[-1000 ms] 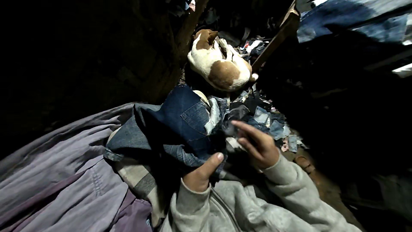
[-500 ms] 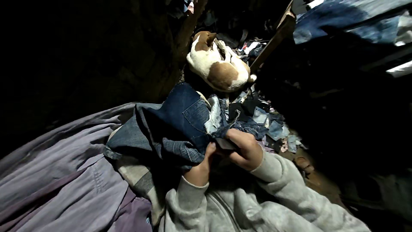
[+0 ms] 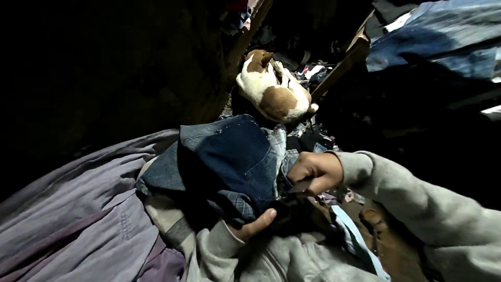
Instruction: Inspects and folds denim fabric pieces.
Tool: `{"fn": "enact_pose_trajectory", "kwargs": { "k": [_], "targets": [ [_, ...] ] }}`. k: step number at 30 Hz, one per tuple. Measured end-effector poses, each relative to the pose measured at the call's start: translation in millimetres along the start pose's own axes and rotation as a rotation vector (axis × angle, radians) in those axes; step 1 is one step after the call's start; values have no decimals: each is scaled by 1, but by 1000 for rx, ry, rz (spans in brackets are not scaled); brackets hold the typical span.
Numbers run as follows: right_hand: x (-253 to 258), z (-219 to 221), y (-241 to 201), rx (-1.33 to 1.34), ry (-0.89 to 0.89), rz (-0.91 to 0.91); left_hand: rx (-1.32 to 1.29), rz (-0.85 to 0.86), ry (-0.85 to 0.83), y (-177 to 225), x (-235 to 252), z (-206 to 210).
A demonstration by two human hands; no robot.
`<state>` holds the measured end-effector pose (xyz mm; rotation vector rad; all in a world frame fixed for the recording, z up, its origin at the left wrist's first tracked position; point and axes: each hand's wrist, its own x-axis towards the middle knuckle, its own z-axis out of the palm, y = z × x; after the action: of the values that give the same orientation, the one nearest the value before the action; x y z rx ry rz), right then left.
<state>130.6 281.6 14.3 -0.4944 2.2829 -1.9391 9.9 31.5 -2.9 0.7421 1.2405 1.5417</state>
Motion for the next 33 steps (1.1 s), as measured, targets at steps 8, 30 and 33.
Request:
{"fn": "enact_pose_trajectory", "kwargs": {
  "k": [8, 30, 33],
  "targets": [
    [-25, 52, 0, -277, 473, 157, 131, 84, 490, -4, 12, 41],
    [-11, 163, -7, -424, 1067, 412, 75, -23, 583, -11, 6, 71],
    [-12, 164, -4, -405, 1078, 378, 36, -23, 588, -14, 5, 72]
  ]
}}
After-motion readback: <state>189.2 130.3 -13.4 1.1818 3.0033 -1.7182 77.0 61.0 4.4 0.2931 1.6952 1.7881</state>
